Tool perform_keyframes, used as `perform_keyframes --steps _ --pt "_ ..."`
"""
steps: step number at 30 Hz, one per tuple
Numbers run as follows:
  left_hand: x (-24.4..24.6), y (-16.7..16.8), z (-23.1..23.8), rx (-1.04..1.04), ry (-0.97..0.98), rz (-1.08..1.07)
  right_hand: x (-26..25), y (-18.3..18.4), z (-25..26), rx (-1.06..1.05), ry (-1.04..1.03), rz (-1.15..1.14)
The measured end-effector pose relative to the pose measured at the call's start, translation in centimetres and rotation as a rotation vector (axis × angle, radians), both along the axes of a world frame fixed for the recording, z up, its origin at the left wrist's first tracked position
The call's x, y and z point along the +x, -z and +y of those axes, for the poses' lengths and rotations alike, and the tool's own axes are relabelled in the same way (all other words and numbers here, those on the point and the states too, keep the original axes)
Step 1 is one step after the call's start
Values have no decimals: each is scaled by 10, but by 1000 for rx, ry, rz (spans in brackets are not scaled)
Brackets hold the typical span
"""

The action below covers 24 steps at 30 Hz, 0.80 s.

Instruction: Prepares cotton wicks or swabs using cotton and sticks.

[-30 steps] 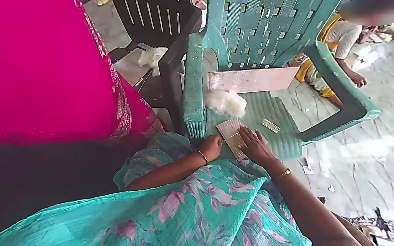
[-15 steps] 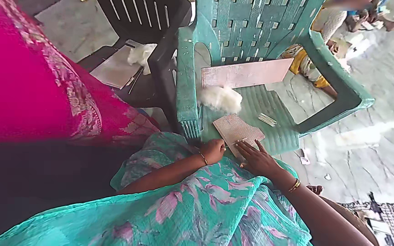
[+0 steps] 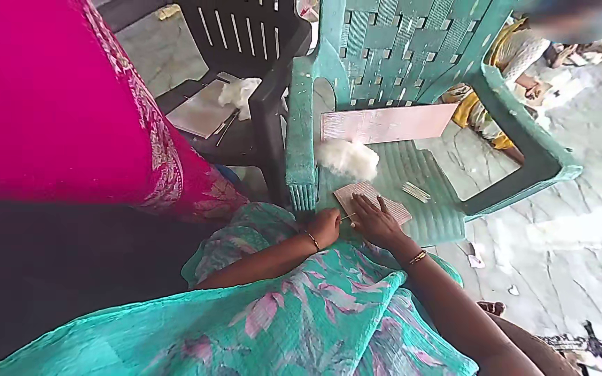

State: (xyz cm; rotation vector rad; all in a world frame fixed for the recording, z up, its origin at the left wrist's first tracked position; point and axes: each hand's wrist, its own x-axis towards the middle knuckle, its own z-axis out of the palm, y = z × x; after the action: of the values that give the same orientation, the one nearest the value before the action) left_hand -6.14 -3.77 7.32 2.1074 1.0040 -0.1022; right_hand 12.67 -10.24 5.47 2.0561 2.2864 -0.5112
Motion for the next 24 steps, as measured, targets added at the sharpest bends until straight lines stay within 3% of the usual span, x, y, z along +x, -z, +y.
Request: perform_keyframes --steps 11,17,24 --pt "3 8 -11 21 215 18 -7 -22 -85 -180 24 -25" --pt "-1 3 -18 46 221 -32 3 -1 -112 516 95 151" --pt "-8 -5 -21 82 254 -91 -5 0 -98 645 217 82"
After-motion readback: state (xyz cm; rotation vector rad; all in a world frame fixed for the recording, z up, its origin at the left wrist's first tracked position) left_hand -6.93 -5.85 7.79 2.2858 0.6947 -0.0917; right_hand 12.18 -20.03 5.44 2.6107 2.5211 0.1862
